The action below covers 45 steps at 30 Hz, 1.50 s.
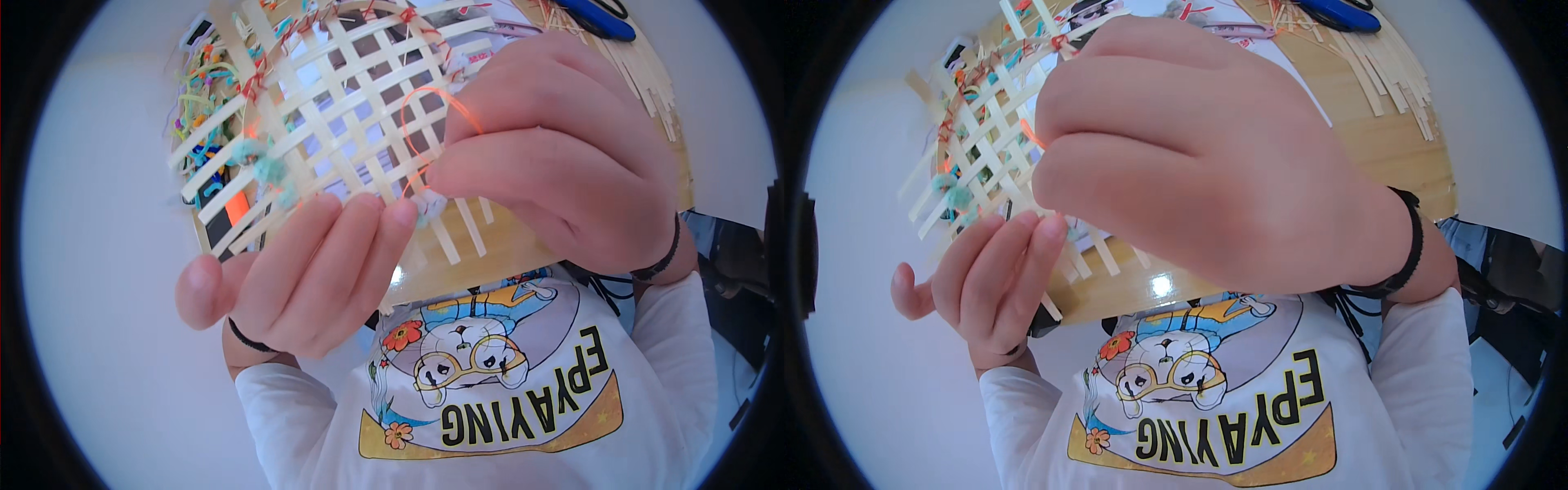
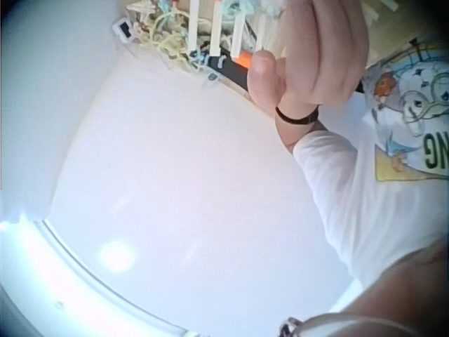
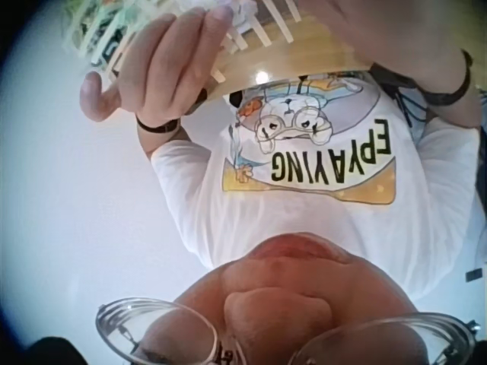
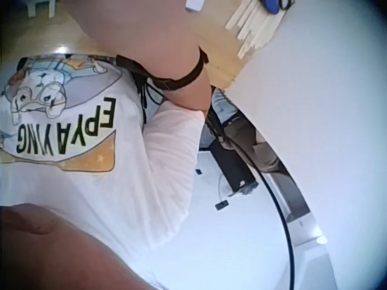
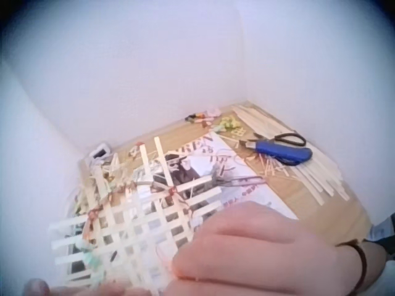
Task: Weaving thin bamboo strips together using orange thread to create a structured mat or item.
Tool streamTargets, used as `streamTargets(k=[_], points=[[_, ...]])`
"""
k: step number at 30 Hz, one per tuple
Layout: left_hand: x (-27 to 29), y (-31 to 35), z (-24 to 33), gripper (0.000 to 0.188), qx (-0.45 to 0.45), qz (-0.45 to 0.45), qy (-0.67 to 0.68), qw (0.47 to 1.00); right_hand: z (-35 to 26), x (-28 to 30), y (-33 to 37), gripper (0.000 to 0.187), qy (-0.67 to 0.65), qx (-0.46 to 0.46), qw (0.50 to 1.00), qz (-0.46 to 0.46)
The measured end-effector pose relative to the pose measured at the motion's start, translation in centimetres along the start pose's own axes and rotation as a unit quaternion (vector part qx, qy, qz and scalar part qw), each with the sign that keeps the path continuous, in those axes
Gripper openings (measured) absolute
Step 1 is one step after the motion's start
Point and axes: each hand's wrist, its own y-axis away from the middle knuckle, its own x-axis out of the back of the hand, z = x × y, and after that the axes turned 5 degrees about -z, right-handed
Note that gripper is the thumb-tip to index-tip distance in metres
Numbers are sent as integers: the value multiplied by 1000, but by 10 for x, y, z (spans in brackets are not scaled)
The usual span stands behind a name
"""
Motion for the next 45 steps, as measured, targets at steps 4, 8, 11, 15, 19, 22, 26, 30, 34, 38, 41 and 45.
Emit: streamTargets(k=[4,8,11,15,19,22,26,30,34,38,41,45], points=[[-10,0,-2,33,-16,50,10,999,3,-10,2,13,3,1,1000,4],[-12,0,-2,33,-17,57,11,998,3,-14,5,13,-2,-3,1000,5],[-13,-2,-2,34,-24,61,15,998,3,-15,5,13,-3,-7,1000,8],[-13,-2,-1,36,-23,67,14,997,4,-16,4,13,-4,-12,1000,9],[-12,-2,-2,36,-24,66,15,997,3,-14,5,13,-4,-14,1000,12],[-13,-3,-4,34,-29,66,14,997,3,-13,5,13,-4,-15,1000,13],[-15,-4,-5,30,-30,80,13,996,3,-12,5,13,-4,-18,1000,16],[-14,-5,-4,27,-29,74,23,997,3,-12,5,13,-4,-20,1000,17],[-14,-5,-2,26,-19,74,30,997,3,-12,6,13,-3,-23,1000,20],[-14,-6,-2,25,-21,72,27,997,2,-13,6,13,-3,-24,999,22],[-14,-6,-1,24,-25,79,28,996,3,-14,6,13,-3,-24,999,24],[-13,-6,0,23,-13,74,34,997,3,-15,6,13,-5,-24,999,27]])
